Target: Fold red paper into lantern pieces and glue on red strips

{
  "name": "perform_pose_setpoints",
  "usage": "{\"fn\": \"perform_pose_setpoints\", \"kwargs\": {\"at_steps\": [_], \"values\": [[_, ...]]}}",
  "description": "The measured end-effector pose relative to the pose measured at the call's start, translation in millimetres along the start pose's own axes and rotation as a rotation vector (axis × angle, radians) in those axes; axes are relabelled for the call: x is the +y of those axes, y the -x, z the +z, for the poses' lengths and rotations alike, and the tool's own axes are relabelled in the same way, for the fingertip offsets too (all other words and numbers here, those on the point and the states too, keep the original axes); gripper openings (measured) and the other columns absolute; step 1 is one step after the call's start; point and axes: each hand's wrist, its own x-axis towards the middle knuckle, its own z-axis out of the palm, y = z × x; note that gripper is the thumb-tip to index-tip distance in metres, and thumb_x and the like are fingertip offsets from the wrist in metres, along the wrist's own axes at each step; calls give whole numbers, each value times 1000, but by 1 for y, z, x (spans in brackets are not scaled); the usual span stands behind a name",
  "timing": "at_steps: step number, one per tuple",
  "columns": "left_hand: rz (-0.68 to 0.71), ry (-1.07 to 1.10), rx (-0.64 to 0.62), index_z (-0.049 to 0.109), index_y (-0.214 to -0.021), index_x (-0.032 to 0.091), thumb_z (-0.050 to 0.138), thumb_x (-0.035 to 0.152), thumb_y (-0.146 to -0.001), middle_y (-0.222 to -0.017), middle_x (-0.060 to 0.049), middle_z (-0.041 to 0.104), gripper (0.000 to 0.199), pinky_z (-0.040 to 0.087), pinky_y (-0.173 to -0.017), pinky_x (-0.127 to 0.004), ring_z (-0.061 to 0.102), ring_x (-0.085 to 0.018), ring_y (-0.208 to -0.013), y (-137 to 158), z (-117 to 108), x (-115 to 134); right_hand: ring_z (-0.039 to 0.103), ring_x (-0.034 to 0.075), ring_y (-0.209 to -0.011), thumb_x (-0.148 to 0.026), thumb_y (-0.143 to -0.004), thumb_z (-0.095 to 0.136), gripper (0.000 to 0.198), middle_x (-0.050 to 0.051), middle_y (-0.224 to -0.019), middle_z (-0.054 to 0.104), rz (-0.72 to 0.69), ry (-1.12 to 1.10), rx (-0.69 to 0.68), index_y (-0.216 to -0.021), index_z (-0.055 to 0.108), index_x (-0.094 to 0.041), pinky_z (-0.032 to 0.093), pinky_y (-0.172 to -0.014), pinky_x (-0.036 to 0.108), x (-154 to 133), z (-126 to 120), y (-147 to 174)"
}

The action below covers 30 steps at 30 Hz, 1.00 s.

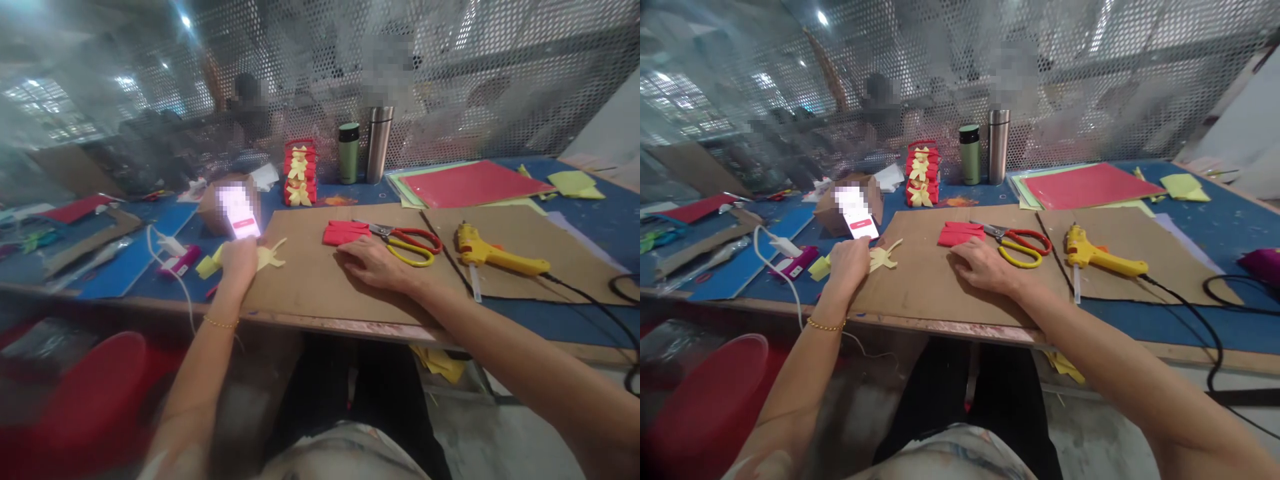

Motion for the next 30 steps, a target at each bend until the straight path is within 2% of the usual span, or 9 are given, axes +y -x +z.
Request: {"fn": "perform_pose_setpoints", "kwargs": {"at_steps": [4, 6, 8, 12, 16, 20, 24, 27, 30], "values": [[103, 123, 346, 68, -133, 17, 31, 19, -105, -120, -20, 77, 47, 46, -99, -51, 68, -34, -114, 7, -5, 3, 73, 27, -98, -18, -90, 61, 22, 11, -105, 81, 54, -83, 70, -104, 77, -21, 57, -89, 41, -1, -7, -1], [278, 227, 503, 69, -135, 24, 34, 20, -107, -134, -14, 73, 45, 44, -108, -53, 63, -32, -126, 13, -7, 15, 73, 24, -90, -18, -92, 58, 22, 8, -95, 81, 104, -130, 146, -100, 79, -22, 57, -82, 37, -3, -14, 2], [472, 286, 589, 71, -133, 24, 37, 16, -106, -143, -13, 69, 44, 44, -111, -55, 59, -31, -131, 23, -7, 37, 73, 22, -83, -20, -92, 58, 22, 5, -89, 80, 141, -152, 219, -95, 79, -23, 57, -76, 34, -2, -22, 5], [794, 231, 538, 69, -137, 23, 39, 12, -106, -148, -14, 65, 45, 46, -108, -53, 55, -31, -135, 54, -1, 93, 75, 22, -81, -20, -90, 56, 23, 6, -90, 82, 192, -122, 348, -94, 79, -24, 58, -75, 34, 8, -32, 7], [857, 168, 378, 74, -125, 15, 40, 14, -108, -117, -18, 73, 38, 49, -89, -44, 65, -29, -107, 78, 13, 131, 77, 23, -83, -18, -90, 57, 24, 8, -92, 82, 266, -106, 360, -97, 79, -22, 59, -77, 35, 10, -33, 11], [793, 223, 264, 73, -120, 16, 45, 12, -106, -103, -15, 71, 32, 48, -86, -41, 63, -28, -101, 81, 24, 137, 75, 22, -79, -19, -94, 57, 25, 7, -90, 80, 253, -113, 270, -106, 79, -22, 57, -71, 33, -8, -39, 27], [711, 294, 310, 70, -123, 15, 52, 16, -105, -110, -14, 70, 26, 48, -88, -42, 61, -29, -105, 81, 27, 133, 72, 25, -94, -24, -101, 56, 21, 10, -101, 79, 113, -16, 162, -105, 77, -22, 56, -85, 38, -33, -43, 50], [732, 305, 355, 73, -107, 15, 53, 18, -105, -109, -13, 69, 21, 48, -86, -41, 60, -28, -102, 82, 27, 132, 67, 27, -98, -32, -102, 61, 18, 12, -103, 76, 77, 74, 78, -105, 75, -21, 51, -90, 43, -42, -39, 63], [755, 308, 400, 74, -96, 17, 53, 16, -105, -101, -11, 68, 23, 46, -84, -39, 59, -26, -97, 83, 29, 131, 63, 26, -93, -31, -103, 60, 18, 12, -101, 74, 68, 133, 80, -101, 75, -20, 48, -85, 41, -41, -33, 67]]}}
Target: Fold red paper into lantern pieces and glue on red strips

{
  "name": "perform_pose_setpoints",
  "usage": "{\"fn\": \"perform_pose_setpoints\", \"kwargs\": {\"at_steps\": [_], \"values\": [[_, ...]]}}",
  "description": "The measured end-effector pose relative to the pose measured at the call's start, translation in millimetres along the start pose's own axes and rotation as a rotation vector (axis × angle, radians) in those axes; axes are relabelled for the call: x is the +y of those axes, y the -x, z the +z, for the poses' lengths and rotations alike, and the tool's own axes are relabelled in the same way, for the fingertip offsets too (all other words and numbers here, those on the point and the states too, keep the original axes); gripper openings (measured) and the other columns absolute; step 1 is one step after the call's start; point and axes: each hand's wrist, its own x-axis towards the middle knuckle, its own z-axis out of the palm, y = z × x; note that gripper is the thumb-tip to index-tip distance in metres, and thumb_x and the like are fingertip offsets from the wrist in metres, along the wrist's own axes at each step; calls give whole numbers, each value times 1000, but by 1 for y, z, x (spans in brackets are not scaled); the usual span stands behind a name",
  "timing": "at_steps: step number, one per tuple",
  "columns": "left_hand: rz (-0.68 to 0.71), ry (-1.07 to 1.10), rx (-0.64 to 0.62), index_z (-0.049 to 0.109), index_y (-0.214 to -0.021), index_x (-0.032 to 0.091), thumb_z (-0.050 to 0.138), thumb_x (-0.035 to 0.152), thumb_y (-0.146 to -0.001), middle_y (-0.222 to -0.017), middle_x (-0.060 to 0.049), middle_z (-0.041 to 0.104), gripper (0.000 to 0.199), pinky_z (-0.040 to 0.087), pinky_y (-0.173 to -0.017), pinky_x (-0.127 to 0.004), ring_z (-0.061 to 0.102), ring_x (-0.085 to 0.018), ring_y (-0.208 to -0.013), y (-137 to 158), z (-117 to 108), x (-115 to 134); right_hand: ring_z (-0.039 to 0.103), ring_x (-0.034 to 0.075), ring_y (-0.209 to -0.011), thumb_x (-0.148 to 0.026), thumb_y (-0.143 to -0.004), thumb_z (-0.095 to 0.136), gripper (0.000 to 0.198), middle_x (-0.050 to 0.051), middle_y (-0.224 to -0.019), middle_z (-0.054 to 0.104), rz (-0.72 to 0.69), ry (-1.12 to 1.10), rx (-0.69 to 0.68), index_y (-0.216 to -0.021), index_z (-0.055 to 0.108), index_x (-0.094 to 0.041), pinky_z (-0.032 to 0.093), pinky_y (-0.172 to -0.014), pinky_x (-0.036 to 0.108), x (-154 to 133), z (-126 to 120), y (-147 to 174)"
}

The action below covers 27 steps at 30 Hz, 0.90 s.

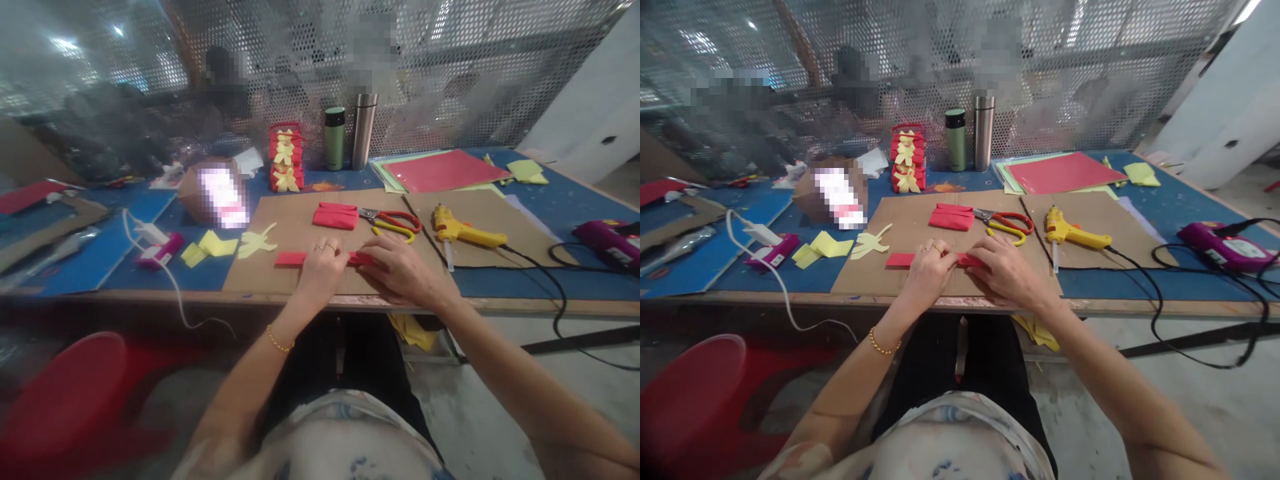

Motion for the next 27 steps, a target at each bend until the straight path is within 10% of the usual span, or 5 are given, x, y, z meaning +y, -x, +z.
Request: {"fn": "perform_pose_setpoints", "kwargs": {"at_steps": [13, 27], "values": [[-65, 22, -71, 72, -94, 17, 55, 16, -105, -100, -9, 70, 20, 41, -84, -38, 60, -25, -97, 14, -3, 6, 47, 21, -72, -18, -104, 49, 30, 6, -75, 57, -142, 57, 47, -79, 66, -20, 37, -69, 35, 4, 7, 5], [-344, 375, -95, 75, -91, 21, 63, 19, -100, -98, -5, 72, 15, 44, -92, -41, 63, -23, -100, 46, -29, -62, 53, 21, -75, -29, -106, 50, 36, 9, -81, 65, 16, 34, -91, -78, 69, -19, 40, -73, 34, 3, -1, -1]]}}
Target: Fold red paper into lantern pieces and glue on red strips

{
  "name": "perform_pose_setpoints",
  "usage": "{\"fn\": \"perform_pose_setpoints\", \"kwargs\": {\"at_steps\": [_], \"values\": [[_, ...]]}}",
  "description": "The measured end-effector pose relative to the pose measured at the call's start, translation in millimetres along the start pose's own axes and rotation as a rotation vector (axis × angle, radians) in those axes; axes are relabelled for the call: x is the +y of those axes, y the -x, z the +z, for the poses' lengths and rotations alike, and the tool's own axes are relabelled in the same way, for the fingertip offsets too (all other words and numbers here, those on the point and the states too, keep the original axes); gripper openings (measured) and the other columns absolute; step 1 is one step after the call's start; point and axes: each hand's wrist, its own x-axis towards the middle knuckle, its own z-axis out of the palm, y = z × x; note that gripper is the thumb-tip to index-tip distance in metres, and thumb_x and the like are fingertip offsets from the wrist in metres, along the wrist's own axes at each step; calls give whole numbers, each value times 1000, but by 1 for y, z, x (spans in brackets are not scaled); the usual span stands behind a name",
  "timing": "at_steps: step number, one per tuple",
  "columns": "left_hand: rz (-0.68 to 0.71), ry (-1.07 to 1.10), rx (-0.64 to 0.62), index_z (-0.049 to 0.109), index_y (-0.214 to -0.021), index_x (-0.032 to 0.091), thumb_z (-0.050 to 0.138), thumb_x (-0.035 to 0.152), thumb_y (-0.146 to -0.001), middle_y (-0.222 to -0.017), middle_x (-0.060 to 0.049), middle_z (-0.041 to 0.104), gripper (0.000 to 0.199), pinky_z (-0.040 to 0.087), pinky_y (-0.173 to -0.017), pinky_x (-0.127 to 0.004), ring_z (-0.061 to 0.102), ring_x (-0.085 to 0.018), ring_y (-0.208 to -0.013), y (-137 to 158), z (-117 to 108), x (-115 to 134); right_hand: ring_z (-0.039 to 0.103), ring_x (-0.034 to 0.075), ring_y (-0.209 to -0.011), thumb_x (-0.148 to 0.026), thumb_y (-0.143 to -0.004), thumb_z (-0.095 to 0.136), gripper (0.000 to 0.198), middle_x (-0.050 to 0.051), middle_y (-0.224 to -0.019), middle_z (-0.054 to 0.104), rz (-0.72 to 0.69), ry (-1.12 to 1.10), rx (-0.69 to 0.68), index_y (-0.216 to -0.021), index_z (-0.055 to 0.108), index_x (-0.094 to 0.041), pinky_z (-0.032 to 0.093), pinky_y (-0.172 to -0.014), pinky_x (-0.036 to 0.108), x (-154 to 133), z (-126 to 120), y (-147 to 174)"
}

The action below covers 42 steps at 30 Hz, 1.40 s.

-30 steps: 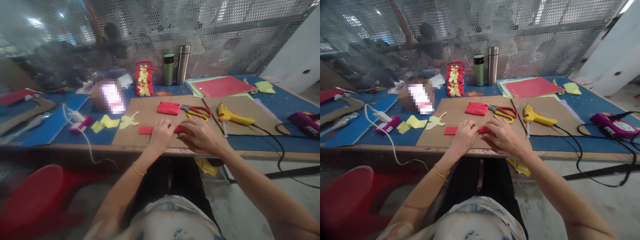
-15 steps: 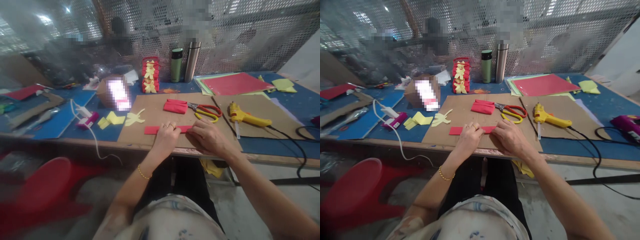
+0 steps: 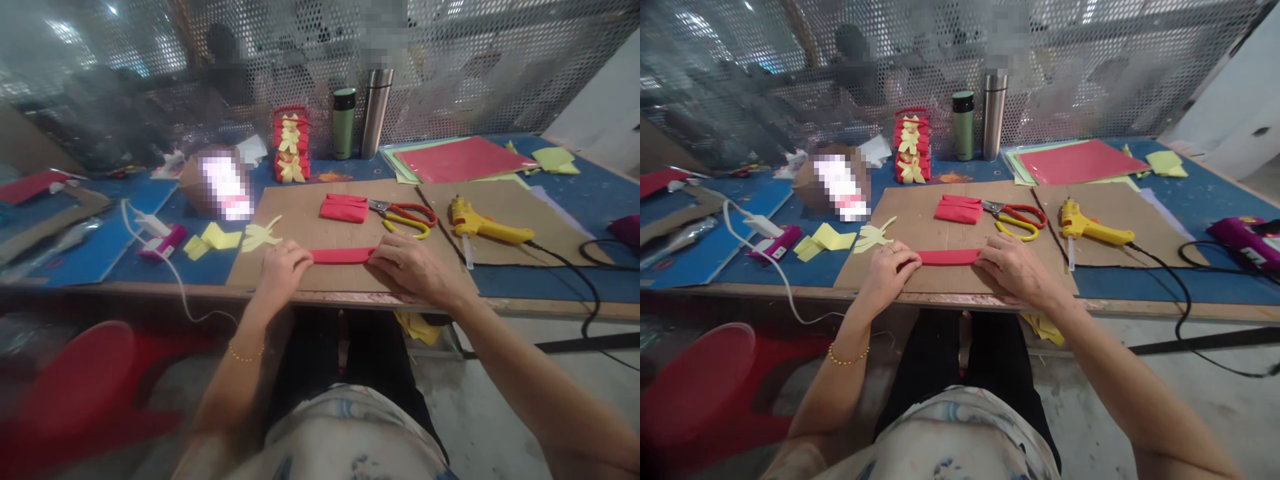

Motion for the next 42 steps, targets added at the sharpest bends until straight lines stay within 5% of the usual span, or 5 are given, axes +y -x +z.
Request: {"fn": "perform_pose_setpoints", "kwargs": {"at_steps": [5, 14, 42], "values": [[-38, 138, -104, 71, -83, 19, 62, 21, -99, -92, -4, 69, 18, 47, -89, -38, 62, -21, -92, -11, -4, 1, 58, 20, -75, -30, -99, 60, 25, 6, -79, 67, 194, -137, -70, -76, 67, -20, 41, -71, 32, 5, 0, -8], [-143, 12, -154, 61, -77, 20, 60, 25, -98, -89, -5, 67, 22, 45, -87, -40, 61, -22, -89, -21, -4, 10, 63, 21, -80, -33, -94, 60, 19, 7, -88, 73, 423, -90, -275, -86, 73, -20, 40, -71, 31, 3, -6, -24], [-96, -91, -305, 45, -67, 23, 53, 27, -97, -78, -6, 65, 31, 37, -66, -36, 53, -20, -69, -38, -14, 14, 59, 21, -70, -31, -96, 61, 20, 6, -79, 68, 424, 126, -282, -78, 63, -22, 30, -61, 32, -9, -7, -31]]}}
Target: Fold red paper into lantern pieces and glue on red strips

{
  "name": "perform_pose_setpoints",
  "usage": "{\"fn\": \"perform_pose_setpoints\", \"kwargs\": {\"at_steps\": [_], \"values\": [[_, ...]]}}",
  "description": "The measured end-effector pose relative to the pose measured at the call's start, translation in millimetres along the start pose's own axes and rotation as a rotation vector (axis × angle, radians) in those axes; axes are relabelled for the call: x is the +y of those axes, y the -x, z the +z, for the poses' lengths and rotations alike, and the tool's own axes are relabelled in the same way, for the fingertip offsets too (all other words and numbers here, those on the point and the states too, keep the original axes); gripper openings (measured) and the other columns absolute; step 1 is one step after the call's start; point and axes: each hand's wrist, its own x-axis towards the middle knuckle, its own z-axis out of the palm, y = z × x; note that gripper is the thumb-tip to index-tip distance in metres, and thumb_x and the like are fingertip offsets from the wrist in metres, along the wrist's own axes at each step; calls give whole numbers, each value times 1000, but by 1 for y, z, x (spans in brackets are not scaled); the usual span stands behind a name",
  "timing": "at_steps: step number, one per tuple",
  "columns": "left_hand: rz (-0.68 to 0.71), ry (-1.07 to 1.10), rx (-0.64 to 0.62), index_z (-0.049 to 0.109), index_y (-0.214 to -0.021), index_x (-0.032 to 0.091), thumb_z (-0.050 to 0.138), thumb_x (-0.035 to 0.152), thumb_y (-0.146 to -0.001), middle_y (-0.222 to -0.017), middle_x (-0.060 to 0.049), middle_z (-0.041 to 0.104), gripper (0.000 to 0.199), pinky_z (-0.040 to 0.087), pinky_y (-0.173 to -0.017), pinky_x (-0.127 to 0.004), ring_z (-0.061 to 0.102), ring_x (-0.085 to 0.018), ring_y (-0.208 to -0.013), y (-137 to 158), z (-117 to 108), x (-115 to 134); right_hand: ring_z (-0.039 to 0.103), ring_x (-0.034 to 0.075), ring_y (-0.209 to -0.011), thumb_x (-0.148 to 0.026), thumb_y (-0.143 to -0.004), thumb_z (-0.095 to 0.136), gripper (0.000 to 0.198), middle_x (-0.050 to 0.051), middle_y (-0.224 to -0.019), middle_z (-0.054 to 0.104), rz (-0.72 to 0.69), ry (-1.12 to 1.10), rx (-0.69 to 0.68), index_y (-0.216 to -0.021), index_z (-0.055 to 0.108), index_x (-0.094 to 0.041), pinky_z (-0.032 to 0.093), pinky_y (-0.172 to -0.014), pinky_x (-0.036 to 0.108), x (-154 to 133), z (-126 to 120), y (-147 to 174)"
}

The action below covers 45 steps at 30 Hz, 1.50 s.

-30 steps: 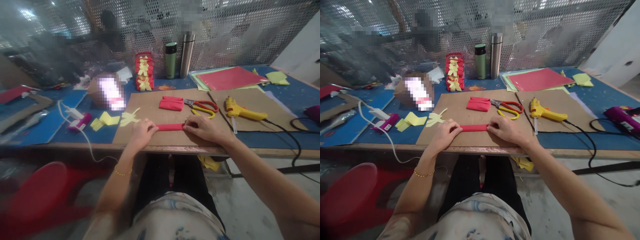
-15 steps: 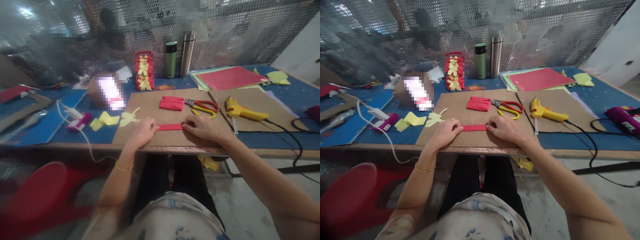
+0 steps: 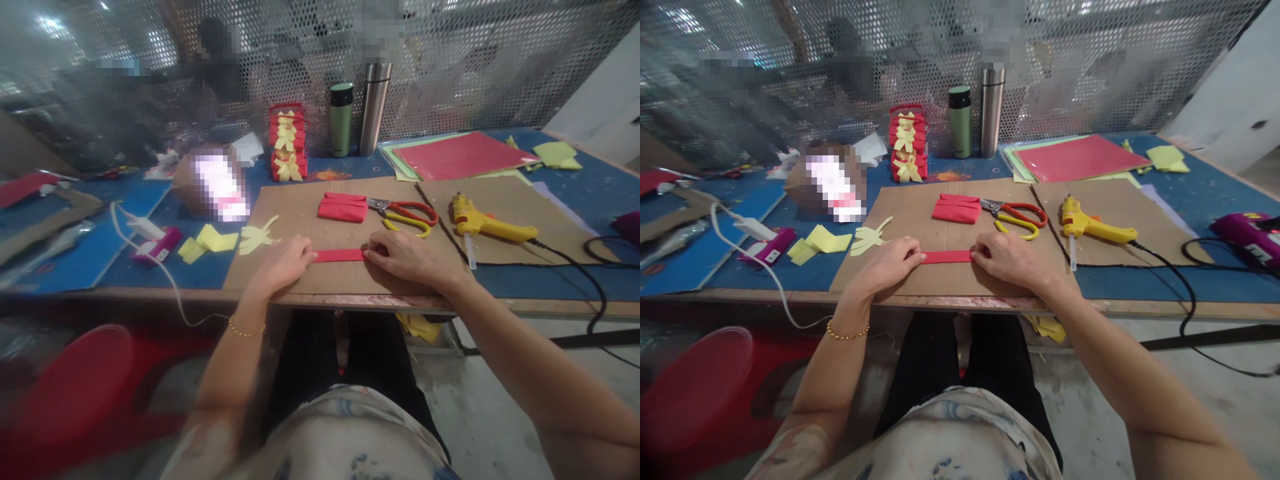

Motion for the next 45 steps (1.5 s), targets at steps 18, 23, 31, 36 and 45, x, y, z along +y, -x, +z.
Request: {"fn": "perform_pose_setpoints", "kwargs": {"at_steps": [18, 23, 31, 36, 45], "values": [[29, -54, -12, 45, -68, 24, 51, 29, -98, -77, -6, 66, 31, 33, -62, -35, 52, -19, -66, -3, 2, -3, 59, 20, -71, -33, -99, 56, 19, 7, -82, 71, 21, 39, 1, -86, 65, -22, 30, -61, 31, 1, 0, 3], [53, -56, 21, 42, -67, 24, 54, 27, -97, -76, -5, 64, 32, 37, -67, -37, 53, -20, -68, -3, 2, -2, 62, 23, -77, -27, -101, 50, 14, 9, -90, 72, 8, 35, 64, -95, 61, -21, 32, -64, 33, 7, 7, 10], [26, -75, 47, 48, -72, 24, 59, 27, -97, -81, -7, 67, 28, 43, -78, -41, 60, -25, -78, -2, 6, 1, 54, 23, -79, -21, -105, 45, 22, 11, -94, 63, -225, 42, 274, -94, 64, -18, 37, -70, 34, 11, 20, 20], [0, -78, 28, 46, -71, 24, 60, 27, -98, -80, -6, 68, 30, 42, -76, -40, 60, -24, -77, -3, 5, 2, 52, 23, -87, -28, -106, 53, 29, 11, -101, 62, -439, 83, 252, -123, 76, -25, 36, -77, 36, 7, 13, 20], [-34, -45, -32, 46, -70, 24, 58, 26, -97, -80, -5, 69, 30, 39, -75, -40, 57, -23, -74, -2, -2, 5, 51, 24, -95, -25, -108, 49, 39, 10, -106, 66, -511, 28, 110, -137, 74, -35, 37, -80, 38, 16, 14, 14]]}}
